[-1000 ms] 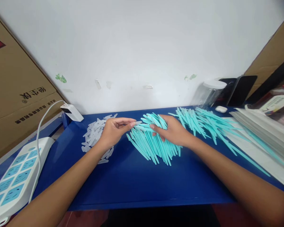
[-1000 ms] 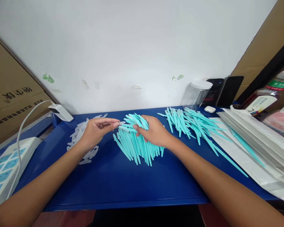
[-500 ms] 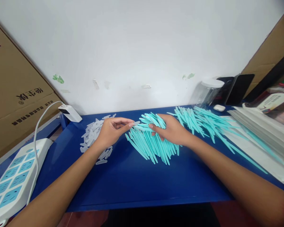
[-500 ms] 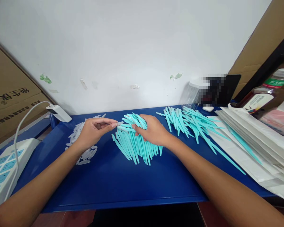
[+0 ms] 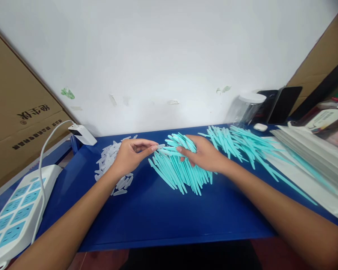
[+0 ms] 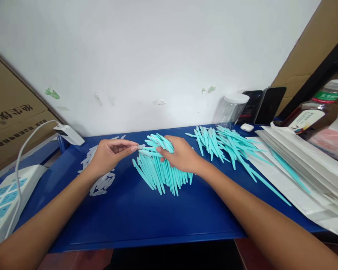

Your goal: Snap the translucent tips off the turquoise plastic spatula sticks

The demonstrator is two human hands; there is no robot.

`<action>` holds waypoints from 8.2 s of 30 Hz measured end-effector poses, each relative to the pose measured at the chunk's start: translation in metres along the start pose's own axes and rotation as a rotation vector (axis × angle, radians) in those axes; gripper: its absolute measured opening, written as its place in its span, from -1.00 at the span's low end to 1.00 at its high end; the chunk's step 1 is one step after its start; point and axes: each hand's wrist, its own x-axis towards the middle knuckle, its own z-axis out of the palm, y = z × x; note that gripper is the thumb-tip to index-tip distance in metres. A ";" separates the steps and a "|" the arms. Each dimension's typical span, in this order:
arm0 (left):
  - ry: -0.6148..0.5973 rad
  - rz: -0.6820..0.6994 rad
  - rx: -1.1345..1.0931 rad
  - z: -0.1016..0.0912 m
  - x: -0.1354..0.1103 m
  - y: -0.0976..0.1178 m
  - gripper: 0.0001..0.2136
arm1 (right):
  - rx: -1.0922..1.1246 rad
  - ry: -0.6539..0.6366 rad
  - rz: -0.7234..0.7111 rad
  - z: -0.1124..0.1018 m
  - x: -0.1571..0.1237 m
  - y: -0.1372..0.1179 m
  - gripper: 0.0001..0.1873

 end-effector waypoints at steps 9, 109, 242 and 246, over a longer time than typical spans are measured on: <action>-0.040 0.022 0.032 0.003 -0.002 0.003 -0.77 | -0.019 -0.003 -0.009 0.001 0.000 -0.002 -0.74; -0.748 -0.307 0.655 -0.080 0.010 0.008 -0.57 | -0.252 0.091 -0.003 0.001 0.000 0.006 -0.60; 0.195 0.364 0.224 0.021 -0.013 0.007 -0.95 | 0.081 -0.076 -0.035 0.011 -0.008 -0.011 -0.71; 0.233 0.596 0.415 0.015 -0.012 0.009 -0.93 | 0.095 -0.074 -0.049 0.010 -0.007 -0.012 -0.71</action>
